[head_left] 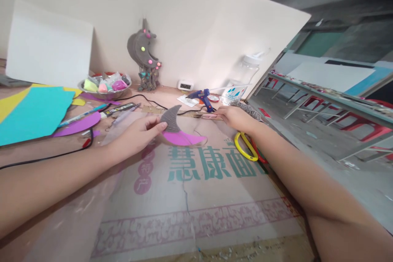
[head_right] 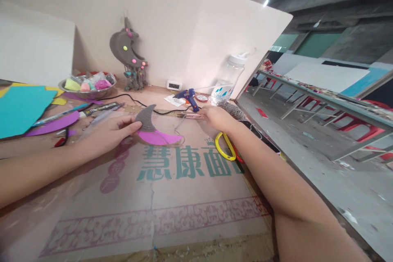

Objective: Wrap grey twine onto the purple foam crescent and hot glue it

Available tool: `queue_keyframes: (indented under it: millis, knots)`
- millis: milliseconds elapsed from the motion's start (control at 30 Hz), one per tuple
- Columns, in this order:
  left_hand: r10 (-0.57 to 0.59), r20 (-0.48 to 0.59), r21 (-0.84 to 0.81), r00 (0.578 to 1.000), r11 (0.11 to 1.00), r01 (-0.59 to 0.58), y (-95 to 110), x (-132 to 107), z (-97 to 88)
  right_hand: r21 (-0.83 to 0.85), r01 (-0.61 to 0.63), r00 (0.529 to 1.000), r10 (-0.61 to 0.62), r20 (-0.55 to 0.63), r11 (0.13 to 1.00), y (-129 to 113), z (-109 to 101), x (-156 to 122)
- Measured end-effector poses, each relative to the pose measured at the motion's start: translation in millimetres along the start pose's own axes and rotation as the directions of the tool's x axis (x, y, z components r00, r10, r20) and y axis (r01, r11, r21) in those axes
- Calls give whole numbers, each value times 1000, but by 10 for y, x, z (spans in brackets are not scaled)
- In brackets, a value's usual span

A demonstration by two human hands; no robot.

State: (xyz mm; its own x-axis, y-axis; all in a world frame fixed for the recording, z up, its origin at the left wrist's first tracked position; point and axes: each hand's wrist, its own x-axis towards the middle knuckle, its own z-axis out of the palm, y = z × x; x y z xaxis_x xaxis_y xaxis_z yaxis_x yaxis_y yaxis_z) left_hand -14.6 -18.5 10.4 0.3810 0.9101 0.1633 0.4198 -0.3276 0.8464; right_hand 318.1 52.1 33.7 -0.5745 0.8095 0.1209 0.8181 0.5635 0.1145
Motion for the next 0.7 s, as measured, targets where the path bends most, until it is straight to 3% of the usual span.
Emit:
queue_keyframes:
  millis: [200,400,533,700]
  knots:
    - [-5,-5,7,1000,1000,5,5,5,-2,-23,-153,988,152,-22,988,0,-368,-52]
    - [-32,16,-36,999,999,33,-4,0,7,32,-134,990,135,-32,990,-93,-702,-159]
    - [-26,3,7,1000,1000,26,8,-1,9,107,-171,980,157,125,979,-120,-645,-164]
    - [-36,0,26,999,999,36,6,2,3,324,-168,937,49,345,931,-116,-686,-193]
